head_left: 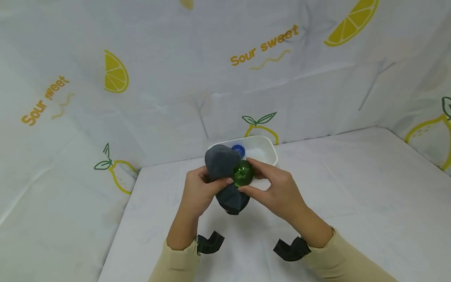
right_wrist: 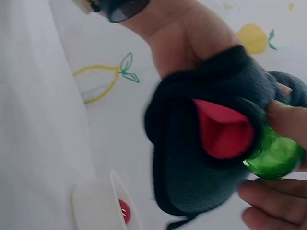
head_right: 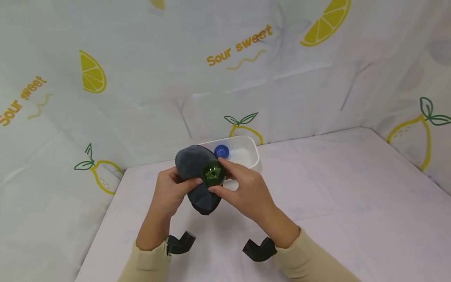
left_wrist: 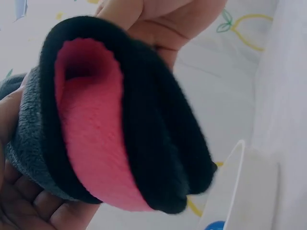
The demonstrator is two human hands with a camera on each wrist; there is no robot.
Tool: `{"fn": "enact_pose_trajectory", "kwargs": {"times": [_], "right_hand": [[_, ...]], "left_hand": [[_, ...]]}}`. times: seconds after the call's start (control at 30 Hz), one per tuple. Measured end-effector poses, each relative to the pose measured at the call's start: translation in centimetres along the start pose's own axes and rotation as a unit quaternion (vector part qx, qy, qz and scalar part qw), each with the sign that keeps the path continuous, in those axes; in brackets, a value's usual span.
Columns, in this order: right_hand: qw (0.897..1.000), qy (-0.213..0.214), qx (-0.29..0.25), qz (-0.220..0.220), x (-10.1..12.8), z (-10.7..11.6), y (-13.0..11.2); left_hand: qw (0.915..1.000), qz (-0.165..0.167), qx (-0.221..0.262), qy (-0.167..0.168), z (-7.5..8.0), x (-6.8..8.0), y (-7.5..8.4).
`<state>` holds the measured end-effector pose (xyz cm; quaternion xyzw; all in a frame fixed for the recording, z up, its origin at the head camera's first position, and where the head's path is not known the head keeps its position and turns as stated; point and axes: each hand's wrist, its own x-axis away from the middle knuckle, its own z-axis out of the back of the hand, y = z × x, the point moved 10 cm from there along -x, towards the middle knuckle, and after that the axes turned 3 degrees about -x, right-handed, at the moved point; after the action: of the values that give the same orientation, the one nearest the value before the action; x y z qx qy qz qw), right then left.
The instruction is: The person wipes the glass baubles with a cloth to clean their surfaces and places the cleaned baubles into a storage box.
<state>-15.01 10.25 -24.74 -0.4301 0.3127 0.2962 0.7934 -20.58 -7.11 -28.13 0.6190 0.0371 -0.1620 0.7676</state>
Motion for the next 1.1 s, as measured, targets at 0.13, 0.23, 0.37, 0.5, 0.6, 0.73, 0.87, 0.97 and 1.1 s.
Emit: {"fn": "enact_pose_trajectory", "kwargs": {"times": [0.13, 0.23, 0.37, 0.5, 0.6, 0.73, 0.87, 0.97, 1.1], "right_hand": [[0.995, -0.073, -0.071, -0.016, -0.2, -0.6, 0.3], [0.982, -0.110, -0.142, -0.062, -0.1, -1.0, 1.2], [0.957, -0.142, -0.209, -0.141, 0.4, -1.8, 2.7], [0.951, -0.138, -0.214, -0.175, 0.7, -2.2, 3.4], [0.962, -0.102, -0.176, -0.184, 0.7, -1.8, 3.6], [0.966, -0.055, -0.137, -0.211, 0.9, -1.5, 4.0], [0.954, -0.024, -0.151, -0.259, 1.3, -1.6, 4.7], [0.952, -0.032, -0.144, -0.267, 1.4, -1.9, 4.7], [0.959, -0.089, -0.153, -0.223, 1.1, -2.5, 3.7]], "left_hand": [[0.9996, 0.017, 0.001, -0.020, 0.7, 0.0, -0.2], [0.9988, 0.020, 0.013, -0.044, 0.8, 0.0, -0.4], [0.9964, 0.008, 0.039, -0.076, 0.0, 0.0, -0.4], [0.9959, 0.000, 0.063, -0.065, -0.6, -0.1, -0.4], [0.9990, -0.010, 0.029, -0.033, -0.6, -0.1, -0.2], [0.9993, -0.020, -0.031, -0.001, -0.7, 0.1, 0.1], [0.9978, -0.040, -0.051, 0.010, -0.9, 0.2, 0.5], [0.9971, -0.050, -0.057, 0.012, -0.7, 0.3, 0.7], [0.9977, -0.035, -0.057, 0.011, 0.2, 0.1, 0.6]]}}
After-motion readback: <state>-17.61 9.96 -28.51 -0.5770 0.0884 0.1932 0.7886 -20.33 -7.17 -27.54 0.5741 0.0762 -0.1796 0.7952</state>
